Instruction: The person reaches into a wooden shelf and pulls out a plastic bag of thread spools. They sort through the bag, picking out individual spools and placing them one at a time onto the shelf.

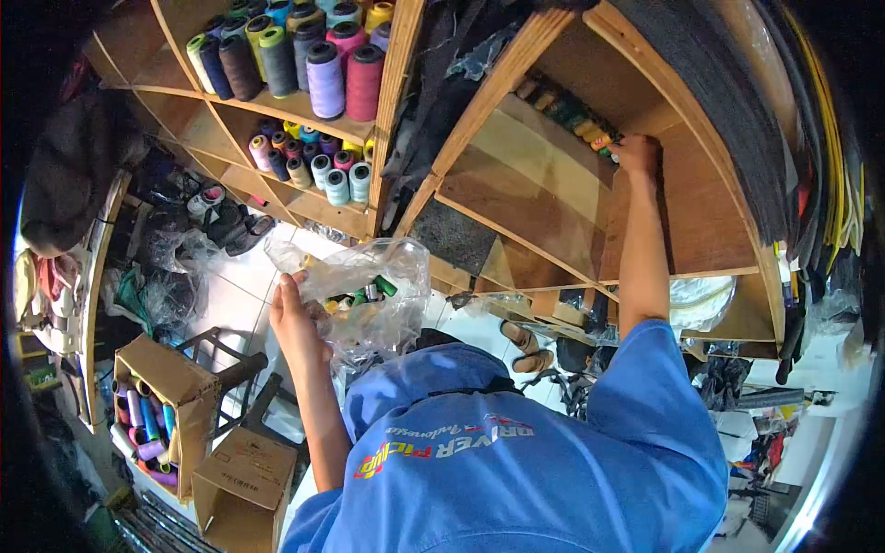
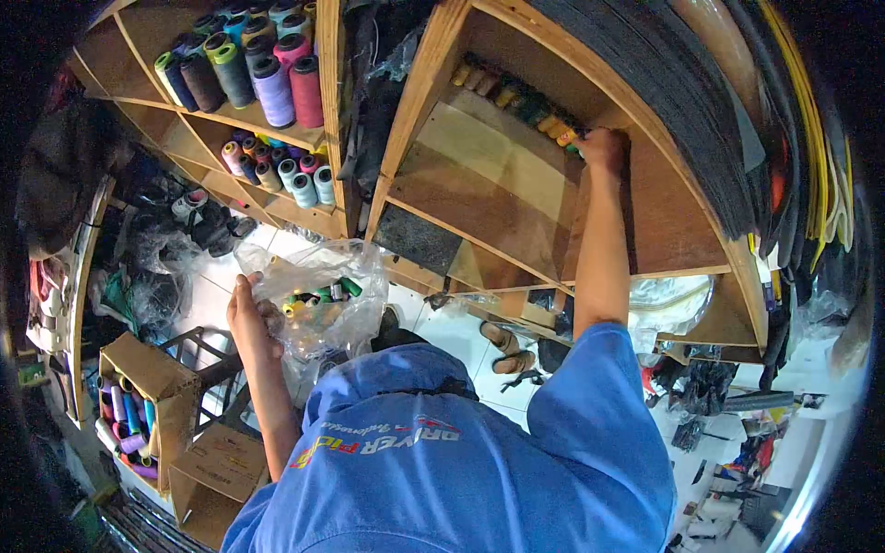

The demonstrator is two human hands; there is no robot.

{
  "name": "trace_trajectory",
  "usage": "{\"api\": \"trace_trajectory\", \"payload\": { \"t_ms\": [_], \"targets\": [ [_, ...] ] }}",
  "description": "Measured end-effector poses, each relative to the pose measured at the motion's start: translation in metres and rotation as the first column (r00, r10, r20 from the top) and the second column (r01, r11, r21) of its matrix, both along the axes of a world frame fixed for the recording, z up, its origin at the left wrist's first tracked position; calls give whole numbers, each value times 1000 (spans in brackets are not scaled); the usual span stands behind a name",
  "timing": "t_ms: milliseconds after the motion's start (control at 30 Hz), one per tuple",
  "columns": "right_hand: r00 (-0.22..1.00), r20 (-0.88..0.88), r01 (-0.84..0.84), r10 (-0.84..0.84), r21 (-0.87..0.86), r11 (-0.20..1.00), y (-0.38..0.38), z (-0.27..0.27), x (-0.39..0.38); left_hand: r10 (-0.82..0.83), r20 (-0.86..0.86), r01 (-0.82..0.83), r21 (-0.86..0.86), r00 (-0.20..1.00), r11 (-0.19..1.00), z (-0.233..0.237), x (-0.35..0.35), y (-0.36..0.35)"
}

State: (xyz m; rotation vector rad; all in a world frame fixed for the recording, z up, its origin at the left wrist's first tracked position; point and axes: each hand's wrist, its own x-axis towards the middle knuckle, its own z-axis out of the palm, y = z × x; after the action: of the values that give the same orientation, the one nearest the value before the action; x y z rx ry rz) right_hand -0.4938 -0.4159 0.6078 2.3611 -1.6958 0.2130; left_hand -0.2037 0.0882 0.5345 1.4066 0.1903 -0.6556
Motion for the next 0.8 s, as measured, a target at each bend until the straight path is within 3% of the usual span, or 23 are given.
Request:
{"api": "trace_trajectory", "payload": {
  "t_ms": [67, 267, 467, 567, 600, 667, 700, 733, 767, 800],
  "targets": [
    [1000, -2, 26, -26, -18, 1000, -23, -19, -3, 4, 9, -4, 10, 1000, 1000, 2, -2, -3],
    [969, 27, 246, -246, 11, 969, 17, -1, 30, 64, 30, -64, -2, 998, 998, -4, -4, -1],
    [993, 60, 99, -101, 34, 994, 2, 1, 17, 32, 4, -32, -62, 999, 998, -2, -4, 4],
    [977, 214, 29, -9, -92, 995, 18, 16, 21, 40, 37, -38, -42, 999, 998, 6, -8, 1],
    [934, 355, -88, 30, 150, 985, 38, 28, 27, 26, 37, -25, -25, 999, 999, 9, -8, 2],
    [788, 616, -391, -18, 522, 758, 105, 57, 49, 17, 29, -16, -16, 999, 1000, 13, -10, 1],
    [780, 621, -544, 78, 611, 575, 140, 64, 58, 23, 23, -22, -24, 999, 999, 14, -11, 0],
    [791, 611, -570, 25, 721, 394, 179, 62, 73, 30, 19, -29, -34, 999, 999, 15, -10, -1],
    [777, 615, -629, 132, 761, 156, 215, 56, 91, 17, 21, -16, -43, 1000, 999, 15, -10, -1],
    [766, 642, -639, 8, 764, -87, 249, 43, 110, 4, 23, -3, -51, 1000, 999, 13, -10, 0]
  ]
}}
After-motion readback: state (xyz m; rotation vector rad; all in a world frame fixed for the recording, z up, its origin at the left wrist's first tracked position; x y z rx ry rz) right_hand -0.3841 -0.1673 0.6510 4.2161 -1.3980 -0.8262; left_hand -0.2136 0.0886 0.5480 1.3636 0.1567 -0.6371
